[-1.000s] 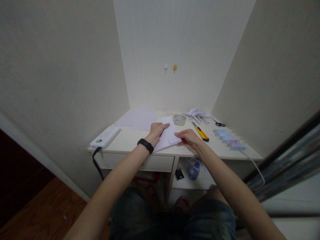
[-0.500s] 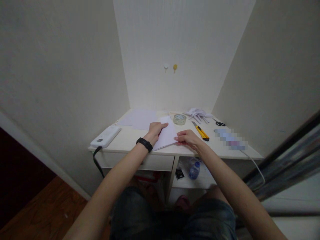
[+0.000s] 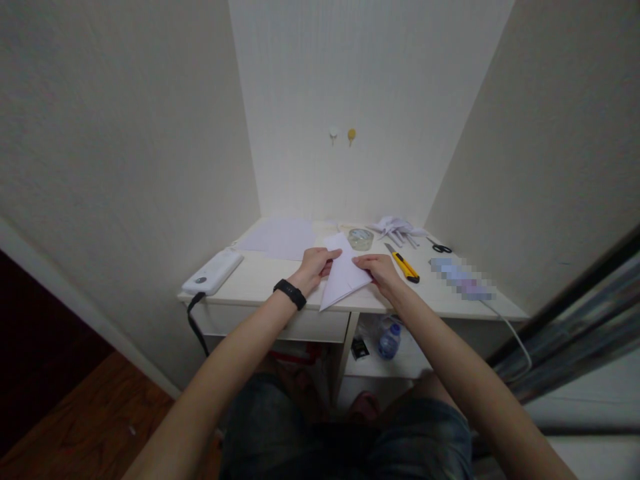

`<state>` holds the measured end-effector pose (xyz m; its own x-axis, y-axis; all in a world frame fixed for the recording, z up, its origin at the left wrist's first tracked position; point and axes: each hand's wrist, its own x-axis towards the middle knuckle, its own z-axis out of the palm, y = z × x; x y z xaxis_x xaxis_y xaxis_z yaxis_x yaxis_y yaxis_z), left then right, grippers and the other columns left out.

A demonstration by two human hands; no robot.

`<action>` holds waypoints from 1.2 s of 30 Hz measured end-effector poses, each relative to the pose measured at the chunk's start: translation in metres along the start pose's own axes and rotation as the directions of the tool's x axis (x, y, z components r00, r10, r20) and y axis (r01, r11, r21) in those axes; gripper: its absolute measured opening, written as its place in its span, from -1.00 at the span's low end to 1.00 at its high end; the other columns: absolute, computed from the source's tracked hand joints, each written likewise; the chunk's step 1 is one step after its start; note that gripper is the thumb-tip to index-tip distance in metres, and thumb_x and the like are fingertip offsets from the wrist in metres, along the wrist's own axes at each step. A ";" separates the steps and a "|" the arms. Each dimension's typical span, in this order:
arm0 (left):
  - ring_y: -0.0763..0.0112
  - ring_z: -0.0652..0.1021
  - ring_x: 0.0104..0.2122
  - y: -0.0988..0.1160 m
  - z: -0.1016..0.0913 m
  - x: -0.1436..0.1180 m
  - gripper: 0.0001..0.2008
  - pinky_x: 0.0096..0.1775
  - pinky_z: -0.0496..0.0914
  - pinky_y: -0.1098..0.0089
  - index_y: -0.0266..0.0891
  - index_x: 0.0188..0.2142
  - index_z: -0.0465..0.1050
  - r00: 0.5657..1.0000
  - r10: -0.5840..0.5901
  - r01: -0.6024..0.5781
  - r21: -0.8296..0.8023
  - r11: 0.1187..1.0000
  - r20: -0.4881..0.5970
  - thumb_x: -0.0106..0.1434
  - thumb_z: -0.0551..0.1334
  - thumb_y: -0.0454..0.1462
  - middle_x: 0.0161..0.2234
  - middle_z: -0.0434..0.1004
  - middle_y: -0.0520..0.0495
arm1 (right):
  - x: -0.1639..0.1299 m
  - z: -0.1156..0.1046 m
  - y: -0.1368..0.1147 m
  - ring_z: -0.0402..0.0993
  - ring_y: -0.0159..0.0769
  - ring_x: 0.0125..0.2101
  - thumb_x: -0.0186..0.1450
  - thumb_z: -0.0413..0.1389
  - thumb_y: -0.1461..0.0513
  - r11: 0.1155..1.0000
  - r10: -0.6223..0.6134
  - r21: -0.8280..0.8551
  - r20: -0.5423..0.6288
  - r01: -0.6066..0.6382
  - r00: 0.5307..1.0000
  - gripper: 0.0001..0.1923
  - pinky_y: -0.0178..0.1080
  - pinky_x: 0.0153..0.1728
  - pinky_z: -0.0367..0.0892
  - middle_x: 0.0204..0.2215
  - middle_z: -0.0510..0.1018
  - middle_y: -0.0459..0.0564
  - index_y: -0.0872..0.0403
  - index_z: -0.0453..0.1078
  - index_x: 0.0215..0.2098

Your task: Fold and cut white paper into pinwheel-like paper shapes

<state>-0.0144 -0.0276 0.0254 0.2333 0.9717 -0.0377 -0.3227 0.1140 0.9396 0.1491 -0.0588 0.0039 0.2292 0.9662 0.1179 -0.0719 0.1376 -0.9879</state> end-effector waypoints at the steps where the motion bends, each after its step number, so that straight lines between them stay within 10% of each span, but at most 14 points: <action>1: 0.49 0.49 -0.59 0.003 -0.001 0.000 -0.77 -0.50 0.39 0.46 -0.31 -0.52 0.36 0.999 -0.020 0.021 -0.010 1.000 0.033 -0.01 0.42 -0.44 -0.53 0.52 -0.06 | 0.000 -0.002 -0.002 0.43 -0.30 -0.45 -0.19 0.37 0.20 1.000 -0.011 0.001 0.012 0.011 1.000 -0.75 -0.26 -0.42 0.28 -0.46 0.64 0.07 0.15 0.57 -0.53; 5: 0.38 0.58 -0.44 0.020 -0.012 0.002 -0.77 -0.34 0.49 0.37 -0.37 -0.38 0.49 0.984 -0.043 0.044 0.000 0.999 0.174 -0.03 0.46 -0.36 -0.37 0.60 -0.19 | -0.001 -0.011 -0.018 0.41 -0.31 -0.46 -0.16 0.36 0.18 0.997 -0.050 -0.051 0.075 0.054 0.996 -0.76 -0.25 -0.41 0.26 -0.46 0.64 0.07 0.16 0.58 -0.53; 10: 0.46 0.52 -0.43 0.052 -0.022 0.002 -0.63 -0.41 0.35 0.46 -0.32 -0.23 0.59 0.934 0.123 -0.201 0.208 0.957 0.336 0.00 0.47 -0.15 -0.31 0.62 -0.17 | -0.008 -0.021 -0.044 0.34 -0.36 -0.56 -0.14 0.38 0.17 0.978 0.031 -0.207 0.311 0.035 0.950 -0.75 -0.28 -0.52 0.16 -0.57 0.57 0.01 0.16 0.60 -0.52; 18: 0.56 0.27 -0.60 0.063 -0.018 -0.011 -0.71 -0.55 0.06 0.46 -0.35 -0.47 0.62 0.821 -0.002 -0.439 0.633 0.638 0.571 0.04 0.42 -0.10 -0.64 0.37 0.02 | -0.011 -0.020 -0.055 0.26 -0.42 -0.67 -0.17 0.39 0.18 0.956 0.112 -0.292 0.398 0.010 0.910 -0.76 -0.34 -0.64 0.01 -0.68 0.50 0.00 0.16 0.60 -0.55; 36: 0.45 0.45 -0.57 0.041 -0.041 -0.001 -0.91 -0.50 0.27 0.45 -0.33 -0.58 0.60 0.915 -0.091 -0.091 0.420 0.903 0.393 -0.12 0.45 -0.34 -0.55 0.57 -0.15 | -0.013 -0.055 -0.049 0.41 -0.37 -0.65 -0.11 0.38 0.14 0.953 0.169 -0.302 0.484 -0.017 0.859 -0.73 -0.30 -0.57 0.32 -0.59 0.61 0.11 0.19 0.61 -0.52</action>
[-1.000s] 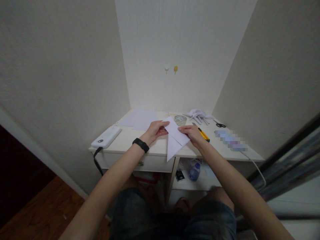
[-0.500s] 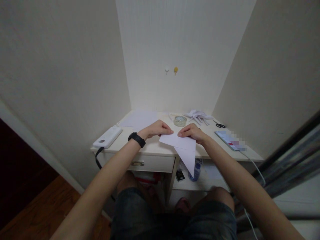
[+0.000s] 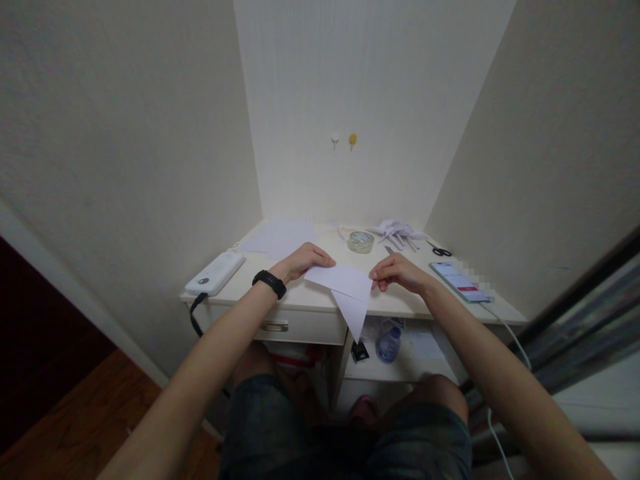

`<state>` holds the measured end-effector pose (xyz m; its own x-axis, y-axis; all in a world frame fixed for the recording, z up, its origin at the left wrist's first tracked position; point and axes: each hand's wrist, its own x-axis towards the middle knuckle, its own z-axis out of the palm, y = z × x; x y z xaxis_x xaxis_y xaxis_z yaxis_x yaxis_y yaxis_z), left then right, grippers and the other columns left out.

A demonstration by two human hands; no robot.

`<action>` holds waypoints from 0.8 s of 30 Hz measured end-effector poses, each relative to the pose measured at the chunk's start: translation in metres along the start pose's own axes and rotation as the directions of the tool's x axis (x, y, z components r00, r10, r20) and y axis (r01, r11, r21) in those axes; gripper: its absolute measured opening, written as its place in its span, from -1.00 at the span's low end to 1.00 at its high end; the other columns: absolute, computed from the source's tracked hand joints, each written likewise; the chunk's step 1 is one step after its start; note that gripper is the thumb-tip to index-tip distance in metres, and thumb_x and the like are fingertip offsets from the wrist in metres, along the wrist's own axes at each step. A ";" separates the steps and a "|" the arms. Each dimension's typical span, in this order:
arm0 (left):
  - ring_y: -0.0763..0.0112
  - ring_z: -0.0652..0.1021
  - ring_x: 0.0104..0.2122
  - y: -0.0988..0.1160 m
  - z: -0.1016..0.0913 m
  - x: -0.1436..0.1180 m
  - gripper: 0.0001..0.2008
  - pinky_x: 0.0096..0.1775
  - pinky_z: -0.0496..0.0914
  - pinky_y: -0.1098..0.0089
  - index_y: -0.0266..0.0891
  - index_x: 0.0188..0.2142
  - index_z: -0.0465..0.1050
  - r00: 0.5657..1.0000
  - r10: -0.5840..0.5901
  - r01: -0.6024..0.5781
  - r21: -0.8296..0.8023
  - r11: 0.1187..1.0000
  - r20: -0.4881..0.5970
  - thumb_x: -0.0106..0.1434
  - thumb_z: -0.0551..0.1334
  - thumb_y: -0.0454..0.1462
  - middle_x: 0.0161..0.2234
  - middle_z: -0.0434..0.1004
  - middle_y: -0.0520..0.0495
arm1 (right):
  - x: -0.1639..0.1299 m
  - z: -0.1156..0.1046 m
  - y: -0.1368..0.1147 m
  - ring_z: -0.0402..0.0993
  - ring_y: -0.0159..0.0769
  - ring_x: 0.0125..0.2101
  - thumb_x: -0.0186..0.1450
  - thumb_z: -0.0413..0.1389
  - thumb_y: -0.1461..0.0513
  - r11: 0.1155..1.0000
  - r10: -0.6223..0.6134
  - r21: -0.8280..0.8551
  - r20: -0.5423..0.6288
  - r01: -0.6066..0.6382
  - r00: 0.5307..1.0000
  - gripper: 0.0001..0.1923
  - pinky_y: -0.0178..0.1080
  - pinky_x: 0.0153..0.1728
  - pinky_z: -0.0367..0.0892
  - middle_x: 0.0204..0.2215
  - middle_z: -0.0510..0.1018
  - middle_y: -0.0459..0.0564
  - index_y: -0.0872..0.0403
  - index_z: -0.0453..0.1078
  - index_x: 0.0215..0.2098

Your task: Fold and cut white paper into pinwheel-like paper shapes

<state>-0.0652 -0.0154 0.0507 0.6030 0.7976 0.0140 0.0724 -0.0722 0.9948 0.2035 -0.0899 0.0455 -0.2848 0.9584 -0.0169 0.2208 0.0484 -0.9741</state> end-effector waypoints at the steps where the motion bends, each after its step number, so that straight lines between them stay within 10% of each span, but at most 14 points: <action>1: 0.45 0.45 -0.57 -0.001 -0.003 -0.001 -0.91 -0.50 0.27 0.45 -0.33 -0.58 0.60 1.000 -0.002 0.002 -0.006 1.000 -0.012 -0.12 0.45 -0.35 -0.56 0.57 -0.14 | -0.003 -0.005 0.002 0.43 -0.35 -0.64 -0.11 0.38 0.13 1.000 0.012 -0.013 0.005 -0.012 1.000 -0.71 -0.29 -0.55 0.35 -0.55 0.63 0.14 0.20 0.61 -0.51; 9: 0.49 0.44 -0.54 -0.011 0.005 0.000 -0.88 -0.47 0.25 0.46 -0.35 -0.52 0.61 0.994 0.070 -0.070 0.008 0.998 -0.082 -0.02 0.44 -0.29 -0.53 0.56 -0.13 | 0.008 0.002 0.009 0.50 -0.31 -0.43 -0.01 0.38 0.00 0.991 -0.104 0.062 -0.205 0.119 0.973 -0.48 -0.26 -0.39 0.38 -0.36 0.65 0.06 0.11 0.60 -0.15; 14: 0.48 0.46 -0.53 -0.003 0.017 0.001 -0.88 -0.45 0.28 0.46 -0.33 -0.45 0.65 0.996 0.046 -0.051 0.061 0.997 0.082 0.00 0.42 -0.29 -0.49 0.60 -0.14 | 0.020 0.020 0.008 0.19 -0.45 -0.60 -0.06 0.37 0.02 0.977 -0.188 -0.142 -0.236 0.157 0.953 -0.64 -0.32 -0.58 0.03 -0.65 0.47 -0.07 0.18 0.58 -0.50; 24: 0.45 0.49 -0.56 0.002 0.024 -0.004 -0.88 -0.47 0.36 0.45 -0.31 -0.50 0.64 0.984 0.062 -0.081 0.113 0.990 0.168 -0.01 0.42 -0.27 -0.53 0.60 -0.14 | 0.007 0.013 -0.008 0.30 -0.40 -0.64 -0.19 0.40 0.14 0.993 -0.113 0.008 -0.204 0.117 0.972 -0.76 -0.31 -0.61 0.09 -0.66 0.54 -0.02 0.12 0.60 -0.58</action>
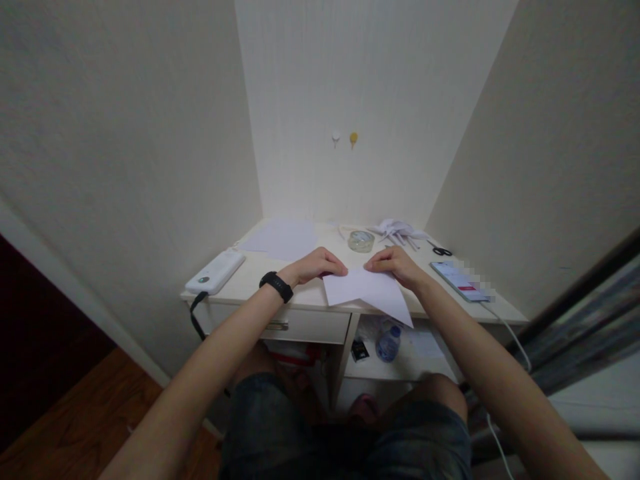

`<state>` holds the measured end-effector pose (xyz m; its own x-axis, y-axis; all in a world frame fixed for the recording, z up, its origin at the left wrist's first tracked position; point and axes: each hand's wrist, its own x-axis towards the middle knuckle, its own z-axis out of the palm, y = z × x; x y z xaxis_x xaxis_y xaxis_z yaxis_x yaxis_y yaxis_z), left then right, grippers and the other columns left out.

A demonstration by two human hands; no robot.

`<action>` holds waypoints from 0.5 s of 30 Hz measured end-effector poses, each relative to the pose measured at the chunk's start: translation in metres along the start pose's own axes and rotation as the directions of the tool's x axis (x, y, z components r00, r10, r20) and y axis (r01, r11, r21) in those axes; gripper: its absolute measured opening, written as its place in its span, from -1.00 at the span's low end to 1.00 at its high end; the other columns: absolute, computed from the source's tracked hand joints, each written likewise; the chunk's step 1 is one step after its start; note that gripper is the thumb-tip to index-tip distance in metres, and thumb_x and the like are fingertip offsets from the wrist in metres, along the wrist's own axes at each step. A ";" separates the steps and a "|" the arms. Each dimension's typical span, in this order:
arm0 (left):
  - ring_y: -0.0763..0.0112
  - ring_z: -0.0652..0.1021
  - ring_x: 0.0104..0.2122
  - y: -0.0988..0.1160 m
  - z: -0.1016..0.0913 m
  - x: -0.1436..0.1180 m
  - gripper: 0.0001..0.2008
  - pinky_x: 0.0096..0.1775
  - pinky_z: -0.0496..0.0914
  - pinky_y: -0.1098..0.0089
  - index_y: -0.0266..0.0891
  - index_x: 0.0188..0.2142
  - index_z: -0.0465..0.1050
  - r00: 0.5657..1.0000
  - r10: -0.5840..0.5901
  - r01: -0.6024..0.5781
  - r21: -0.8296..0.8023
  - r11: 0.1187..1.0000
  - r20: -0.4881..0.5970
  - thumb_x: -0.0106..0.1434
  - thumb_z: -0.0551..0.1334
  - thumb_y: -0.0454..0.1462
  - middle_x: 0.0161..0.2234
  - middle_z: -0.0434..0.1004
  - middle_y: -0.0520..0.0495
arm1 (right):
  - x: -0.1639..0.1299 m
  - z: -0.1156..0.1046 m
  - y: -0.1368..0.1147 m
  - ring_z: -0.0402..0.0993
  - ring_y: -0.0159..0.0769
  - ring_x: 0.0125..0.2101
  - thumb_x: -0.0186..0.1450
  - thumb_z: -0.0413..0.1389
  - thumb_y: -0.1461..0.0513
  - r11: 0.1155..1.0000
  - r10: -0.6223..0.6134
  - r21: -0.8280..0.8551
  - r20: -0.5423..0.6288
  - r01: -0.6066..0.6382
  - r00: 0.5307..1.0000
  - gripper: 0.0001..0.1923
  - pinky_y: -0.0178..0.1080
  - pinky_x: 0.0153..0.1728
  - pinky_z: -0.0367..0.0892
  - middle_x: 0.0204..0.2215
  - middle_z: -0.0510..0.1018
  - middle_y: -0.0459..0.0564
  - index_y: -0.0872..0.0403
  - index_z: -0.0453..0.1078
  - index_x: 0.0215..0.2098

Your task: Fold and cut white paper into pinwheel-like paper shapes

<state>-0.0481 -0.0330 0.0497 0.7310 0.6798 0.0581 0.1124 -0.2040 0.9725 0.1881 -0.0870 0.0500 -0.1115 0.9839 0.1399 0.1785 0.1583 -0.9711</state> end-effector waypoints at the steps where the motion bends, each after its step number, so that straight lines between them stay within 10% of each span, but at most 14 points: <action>1: 0.44 0.50 -0.56 -0.002 -0.003 -0.003 -0.86 -0.48 0.38 0.45 -0.31 -0.49 0.64 1.000 -0.016 0.016 -0.012 1.000 0.019 -0.01 0.43 -0.25 -0.52 0.60 -0.15 | -0.002 -0.004 -0.001 0.31 -0.38 -0.64 -0.20 0.40 0.14 1.000 0.015 0.009 -0.010 -0.015 1.000 -0.75 -0.30 -0.62 0.10 -0.66 0.55 -0.01 0.12 0.60 -0.58; 8: 0.25 0.63 -0.43 -0.012 -0.035 -0.026 -0.69 -0.34 0.51 0.33 -0.37 -0.40 0.65 0.988 -0.149 0.152 -0.074 0.986 0.045 -0.09 0.49 -0.17 -0.39 0.65 -0.34 | -0.012 -0.026 0.001 0.34 -0.34 -0.66 -0.25 0.41 0.15 0.996 0.075 0.047 -0.112 -0.070 0.991 -0.74 -0.28 -0.62 0.12 -0.68 0.54 0.00 0.13 0.58 -0.61; 15: 0.43 0.50 -0.46 -0.001 -0.005 -0.005 -0.71 -0.43 0.33 0.47 -0.30 -0.39 0.66 0.998 0.057 -0.052 0.159 0.986 -0.027 0.08 0.40 -0.08 -0.42 0.63 -0.15 | -0.004 0.000 0.016 0.38 -0.32 -0.54 -0.17 0.39 0.12 1.000 -0.025 -0.009 -0.094 0.024 0.995 -0.73 -0.26 -0.50 0.19 -0.56 0.60 0.04 0.13 0.61 -0.54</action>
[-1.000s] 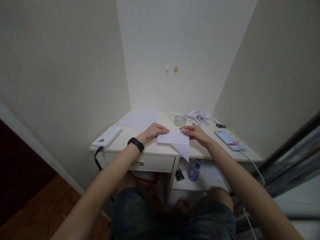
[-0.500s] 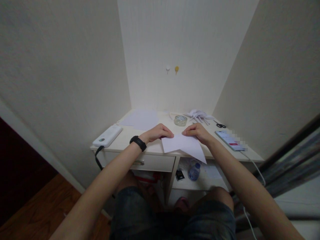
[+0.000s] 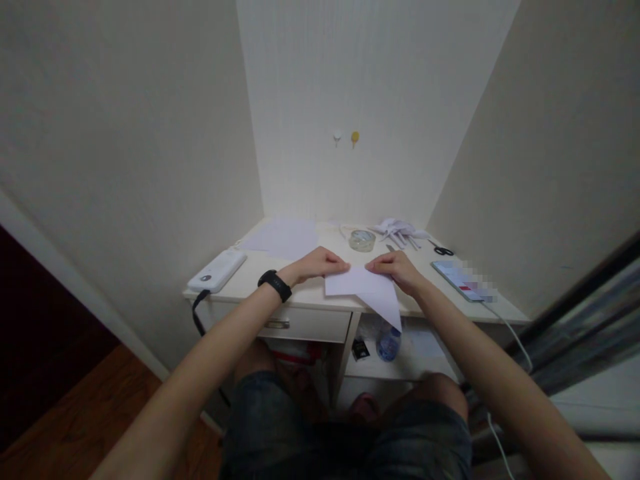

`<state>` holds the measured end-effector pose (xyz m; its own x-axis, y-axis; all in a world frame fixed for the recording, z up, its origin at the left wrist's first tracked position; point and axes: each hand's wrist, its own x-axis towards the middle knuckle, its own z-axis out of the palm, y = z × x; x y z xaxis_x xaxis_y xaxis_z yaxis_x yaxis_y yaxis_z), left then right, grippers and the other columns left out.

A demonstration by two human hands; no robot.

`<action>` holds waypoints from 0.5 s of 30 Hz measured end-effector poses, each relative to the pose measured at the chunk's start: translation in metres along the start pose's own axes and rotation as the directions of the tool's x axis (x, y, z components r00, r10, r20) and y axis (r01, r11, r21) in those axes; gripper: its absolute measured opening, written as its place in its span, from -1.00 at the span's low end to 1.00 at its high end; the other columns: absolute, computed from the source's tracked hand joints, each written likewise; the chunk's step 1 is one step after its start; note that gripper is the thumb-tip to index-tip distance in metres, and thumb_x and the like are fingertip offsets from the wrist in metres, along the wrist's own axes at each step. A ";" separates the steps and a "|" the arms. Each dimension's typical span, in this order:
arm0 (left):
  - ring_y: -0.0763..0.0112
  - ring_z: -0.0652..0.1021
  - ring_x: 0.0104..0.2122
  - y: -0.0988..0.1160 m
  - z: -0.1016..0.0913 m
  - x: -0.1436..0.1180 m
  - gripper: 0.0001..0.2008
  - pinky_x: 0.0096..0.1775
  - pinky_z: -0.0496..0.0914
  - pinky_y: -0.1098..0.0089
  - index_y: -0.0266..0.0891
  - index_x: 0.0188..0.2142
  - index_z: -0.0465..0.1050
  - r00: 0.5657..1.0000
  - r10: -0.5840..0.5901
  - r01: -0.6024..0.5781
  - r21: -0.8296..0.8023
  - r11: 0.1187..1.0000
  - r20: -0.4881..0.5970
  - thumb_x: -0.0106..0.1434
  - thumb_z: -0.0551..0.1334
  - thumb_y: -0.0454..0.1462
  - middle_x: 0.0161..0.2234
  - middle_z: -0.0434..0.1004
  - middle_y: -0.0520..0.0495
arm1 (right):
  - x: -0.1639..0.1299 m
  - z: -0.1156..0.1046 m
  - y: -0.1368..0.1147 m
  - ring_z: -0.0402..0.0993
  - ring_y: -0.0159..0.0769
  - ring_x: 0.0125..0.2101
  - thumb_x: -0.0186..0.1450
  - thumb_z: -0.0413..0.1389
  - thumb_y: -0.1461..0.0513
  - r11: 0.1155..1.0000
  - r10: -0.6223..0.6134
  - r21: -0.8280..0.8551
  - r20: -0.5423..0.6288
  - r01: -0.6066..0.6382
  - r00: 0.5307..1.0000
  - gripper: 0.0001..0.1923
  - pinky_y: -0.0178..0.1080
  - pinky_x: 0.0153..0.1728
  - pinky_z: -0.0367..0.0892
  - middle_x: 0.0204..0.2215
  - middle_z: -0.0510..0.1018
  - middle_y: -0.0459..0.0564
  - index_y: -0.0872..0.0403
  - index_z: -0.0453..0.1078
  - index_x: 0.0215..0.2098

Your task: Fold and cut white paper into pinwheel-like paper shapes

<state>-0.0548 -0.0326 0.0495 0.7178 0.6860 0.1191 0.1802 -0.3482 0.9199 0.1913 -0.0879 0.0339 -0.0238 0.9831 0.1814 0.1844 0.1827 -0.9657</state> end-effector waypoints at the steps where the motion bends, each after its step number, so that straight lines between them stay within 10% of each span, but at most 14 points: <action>1: 0.44 0.47 -0.48 0.002 0.004 0.004 -0.73 -0.45 0.30 0.47 -0.29 -0.41 0.66 1.000 0.022 -0.023 0.056 0.998 0.009 0.08 0.39 -0.10 -0.46 0.61 -0.11 | 0.000 0.002 -0.002 0.37 -0.33 -0.53 -0.15 0.38 0.11 1.000 -0.013 -0.025 0.033 0.013 0.999 -0.73 -0.27 -0.50 0.19 -0.57 0.60 0.03 0.13 0.61 -0.53; 7: 0.46 0.41 -0.53 0.008 0.011 0.014 -0.82 -0.47 0.23 0.47 -0.26 -0.45 0.66 0.992 0.064 -0.081 0.160 0.984 0.104 0.10 0.36 -0.18 -0.53 0.55 -0.06 | 0.005 -0.001 -0.026 0.31 -0.38 -0.56 -0.03 0.31 0.12 0.962 0.060 -0.269 0.379 0.048 0.924 -0.77 -0.32 -0.55 0.12 -0.60 0.56 -0.03 0.12 0.64 -0.48; 15: 0.46 0.38 -0.54 0.008 0.007 0.011 -0.80 -0.47 0.21 0.46 -0.27 -0.41 0.67 0.980 0.091 -0.129 0.215 0.968 0.179 0.09 0.37 -0.17 -0.54 0.52 -0.04 | 0.002 0.004 -0.036 0.11 -0.49 -0.63 0.04 0.28 0.14 0.958 0.058 -0.271 0.497 0.091 0.866 -0.79 -0.35 -0.59 -0.01 -0.75 0.33 -0.17 0.13 0.56 -0.63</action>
<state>-0.0409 -0.0327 0.0549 0.8397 0.5263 0.1336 0.2264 -0.5629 0.7949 0.1801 -0.0924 0.0687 -0.4986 0.8668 0.0084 0.4408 0.2619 -0.8585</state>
